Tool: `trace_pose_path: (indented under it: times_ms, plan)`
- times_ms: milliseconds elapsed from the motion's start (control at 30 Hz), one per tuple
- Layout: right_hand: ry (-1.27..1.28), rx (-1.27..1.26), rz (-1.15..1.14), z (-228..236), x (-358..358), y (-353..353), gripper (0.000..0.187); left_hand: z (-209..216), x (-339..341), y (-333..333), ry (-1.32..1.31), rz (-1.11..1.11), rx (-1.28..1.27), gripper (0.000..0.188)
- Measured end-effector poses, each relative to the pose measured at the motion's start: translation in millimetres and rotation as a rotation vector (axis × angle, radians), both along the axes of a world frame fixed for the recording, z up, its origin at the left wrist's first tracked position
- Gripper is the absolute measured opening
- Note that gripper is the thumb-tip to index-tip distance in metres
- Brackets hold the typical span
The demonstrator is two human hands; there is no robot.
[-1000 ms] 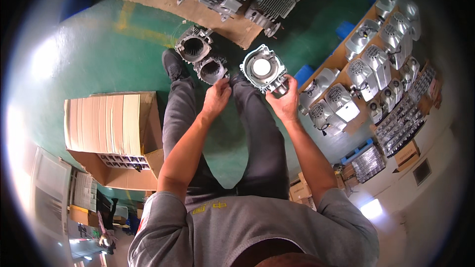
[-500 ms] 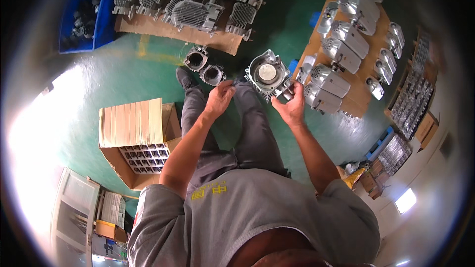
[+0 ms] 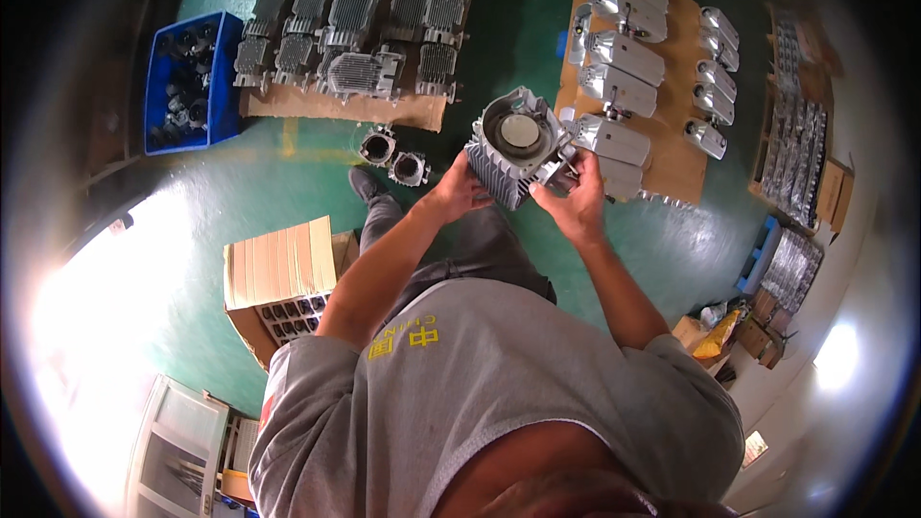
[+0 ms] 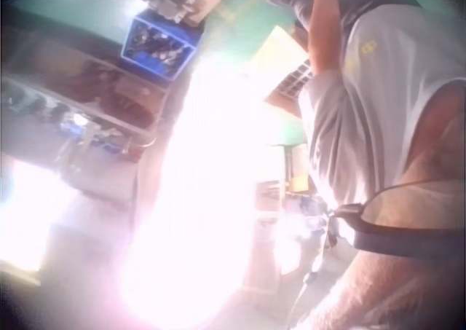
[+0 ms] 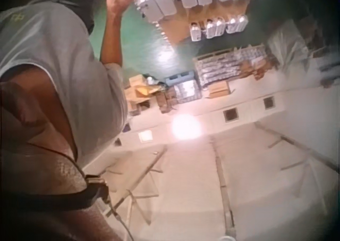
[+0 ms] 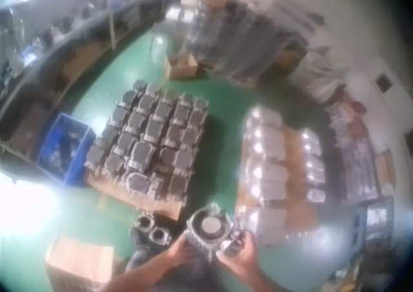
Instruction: The person assembles mechanical components on a workbench using a cordless drill and a screwdriver. They fasten screws into a cylindrical metal housing, inspect the assembly, and place the finished unit among other similar parts on the floor.
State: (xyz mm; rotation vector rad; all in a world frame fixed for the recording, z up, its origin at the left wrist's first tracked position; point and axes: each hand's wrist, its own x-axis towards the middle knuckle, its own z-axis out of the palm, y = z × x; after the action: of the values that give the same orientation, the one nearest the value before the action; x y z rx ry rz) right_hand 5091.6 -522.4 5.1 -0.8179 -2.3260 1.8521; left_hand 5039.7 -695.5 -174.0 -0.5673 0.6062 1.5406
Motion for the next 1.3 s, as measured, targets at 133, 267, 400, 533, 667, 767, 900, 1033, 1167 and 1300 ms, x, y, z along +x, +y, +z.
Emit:
trace_pose_path:
  times_ms: [133,267,400,533,667,767,900,1033,1167,1300]
  plan:
    - [0.078,-0.102,-0.005,17.1,7.9,7.8,0.071,50.3,-16.9,5.9,-0.006,0.065,0.130,0.072]
    - [0.125,-0.165,-0.104,25.6,1.5,23.0,0.068,61.8,-21.8,0.9,0.080,0.011,0.037,0.076]
    - [0.064,-0.202,-0.153,25.3,-1.2,34.5,0.066,79.0,-27.2,0.9,0.120,-0.077,-0.029,0.077]
    - [0.090,-0.214,-0.043,33.3,2.8,30.6,0.070,69.1,-20.1,-1.6,0.088,-0.013,0.026,0.073]
    - [0.061,-0.176,0.116,46.0,13.3,15.6,0.078,74.3,-15.2,-1.1,0.005,0.134,0.083,0.066]
    - [0.064,-0.046,0.162,57.7,15.1,6.7,0.077,92.1,-11.6,3.9,0.006,0.255,0.203,0.065]
    - [0.075,0.132,0.229,66.1,15.1,1.1,0.073,83.7,-4.7,8.4,-0.019,0.357,0.294,0.064]
    - [0.107,0.229,0.283,74.8,12.3,-4.8,0.073,89.9,-3.4,12.0,-0.017,0.397,0.286,0.063]
    - [0.115,0.277,0.306,83.6,14.0,-14.4,0.073,108.0,-8.5,7.8,0.036,0.460,0.369,0.059]
    - [0.084,0.297,0.345,84.8,20.8,-24.4,0.077,110.4,-14.9,-4.5,0.072,0.463,0.409,0.057]
